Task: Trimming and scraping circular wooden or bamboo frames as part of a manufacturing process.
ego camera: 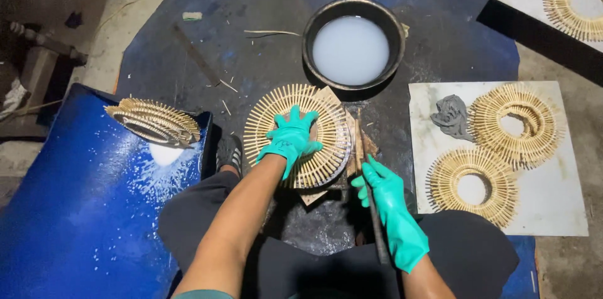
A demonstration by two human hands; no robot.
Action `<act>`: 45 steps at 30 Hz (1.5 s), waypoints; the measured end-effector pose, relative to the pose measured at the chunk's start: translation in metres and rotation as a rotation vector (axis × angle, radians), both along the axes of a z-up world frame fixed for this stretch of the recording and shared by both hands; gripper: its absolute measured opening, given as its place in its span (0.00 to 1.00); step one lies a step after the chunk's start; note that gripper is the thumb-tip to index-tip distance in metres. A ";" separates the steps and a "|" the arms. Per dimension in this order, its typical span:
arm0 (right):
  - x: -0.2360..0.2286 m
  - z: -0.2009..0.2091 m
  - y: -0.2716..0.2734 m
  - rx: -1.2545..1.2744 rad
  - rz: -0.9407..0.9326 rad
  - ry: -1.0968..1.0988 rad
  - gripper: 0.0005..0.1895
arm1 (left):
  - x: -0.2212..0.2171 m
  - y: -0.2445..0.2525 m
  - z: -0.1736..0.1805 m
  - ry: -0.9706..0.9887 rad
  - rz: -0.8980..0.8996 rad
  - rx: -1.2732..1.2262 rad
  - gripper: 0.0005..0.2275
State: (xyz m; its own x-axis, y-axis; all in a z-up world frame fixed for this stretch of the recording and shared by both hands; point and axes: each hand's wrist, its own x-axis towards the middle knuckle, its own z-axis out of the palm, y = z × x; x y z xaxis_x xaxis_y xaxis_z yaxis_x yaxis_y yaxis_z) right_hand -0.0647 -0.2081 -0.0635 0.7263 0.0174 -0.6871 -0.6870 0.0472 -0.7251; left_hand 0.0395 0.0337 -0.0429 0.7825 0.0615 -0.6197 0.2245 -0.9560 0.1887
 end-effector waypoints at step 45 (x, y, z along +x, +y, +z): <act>0.007 -0.010 -0.006 -0.022 0.021 0.015 0.24 | 0.018 -0.005 0.002 -0.010 -0.126 -0.004 0.52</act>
State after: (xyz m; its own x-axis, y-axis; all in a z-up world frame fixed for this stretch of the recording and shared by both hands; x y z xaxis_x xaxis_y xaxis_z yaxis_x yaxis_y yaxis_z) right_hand -0.0576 -0.2142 -0.0738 0.7157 0.0173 -0.6982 -0.6984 0.0171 -0.7155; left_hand 0.0573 0.0291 -0.0410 0.7899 -0.0402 -0.6120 0.1007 -0.9758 0.1940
